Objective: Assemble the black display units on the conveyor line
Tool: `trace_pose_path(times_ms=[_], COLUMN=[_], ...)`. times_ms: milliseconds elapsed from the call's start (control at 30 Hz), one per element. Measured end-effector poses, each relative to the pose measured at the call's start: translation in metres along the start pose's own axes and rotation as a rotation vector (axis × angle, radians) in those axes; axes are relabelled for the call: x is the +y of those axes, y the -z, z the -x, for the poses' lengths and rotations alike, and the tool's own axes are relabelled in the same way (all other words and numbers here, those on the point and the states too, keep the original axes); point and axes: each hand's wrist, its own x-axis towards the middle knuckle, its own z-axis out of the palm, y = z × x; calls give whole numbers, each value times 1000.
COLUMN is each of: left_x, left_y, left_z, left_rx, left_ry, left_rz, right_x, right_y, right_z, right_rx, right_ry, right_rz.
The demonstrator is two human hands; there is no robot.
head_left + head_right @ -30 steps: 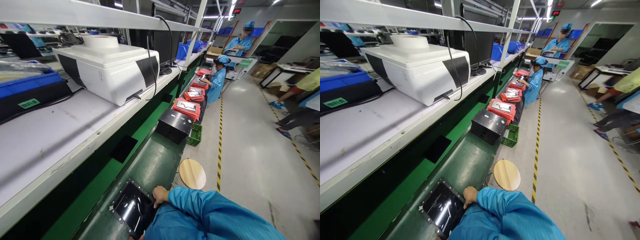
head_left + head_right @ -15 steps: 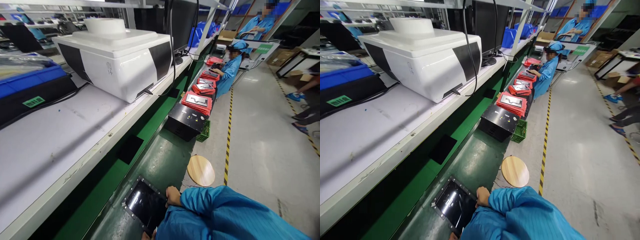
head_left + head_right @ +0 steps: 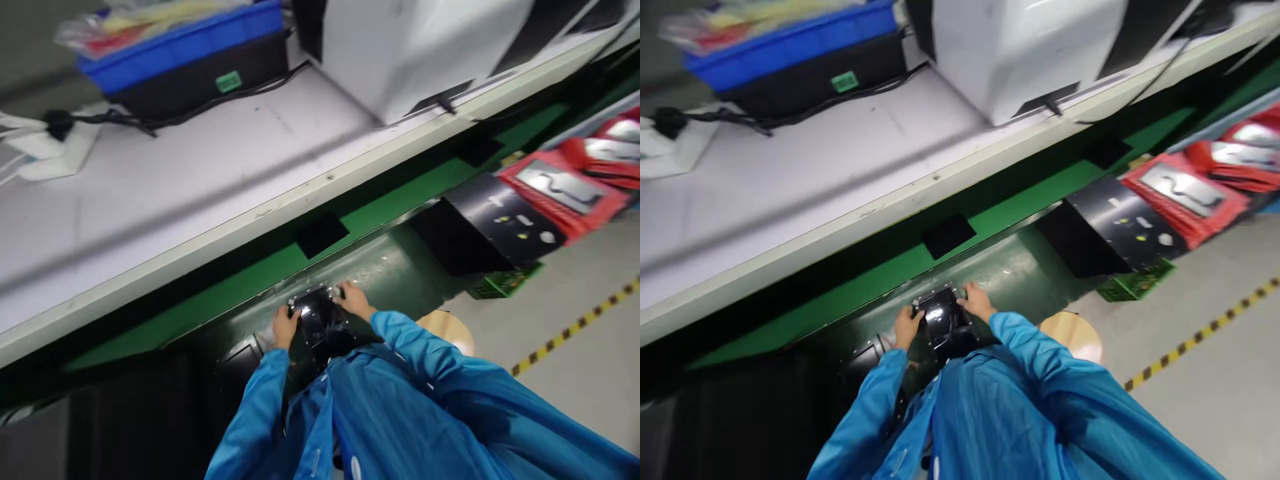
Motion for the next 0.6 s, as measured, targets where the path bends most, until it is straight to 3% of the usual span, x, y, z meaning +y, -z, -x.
trace_pose_path(times_ms=[100,233,400,600], left_x=[-2,4,-10,-16], left_y=[13,12,6,8], left_z=[-37,-71,-71,-67], left_rx=[108,27,56,10], left_ry=[-39,-81,-132,-94], left_rz=[43,82,148,106], right_x=[-19,-24,-17,-16], right_y=[-2,-8,-14,-19], right_z=[-51,-76,-80,-74], right_rx=[-12,-88,-100,-111], right_ry=[164,274,289,232], right_rz=[-55,-86,-145,-54])
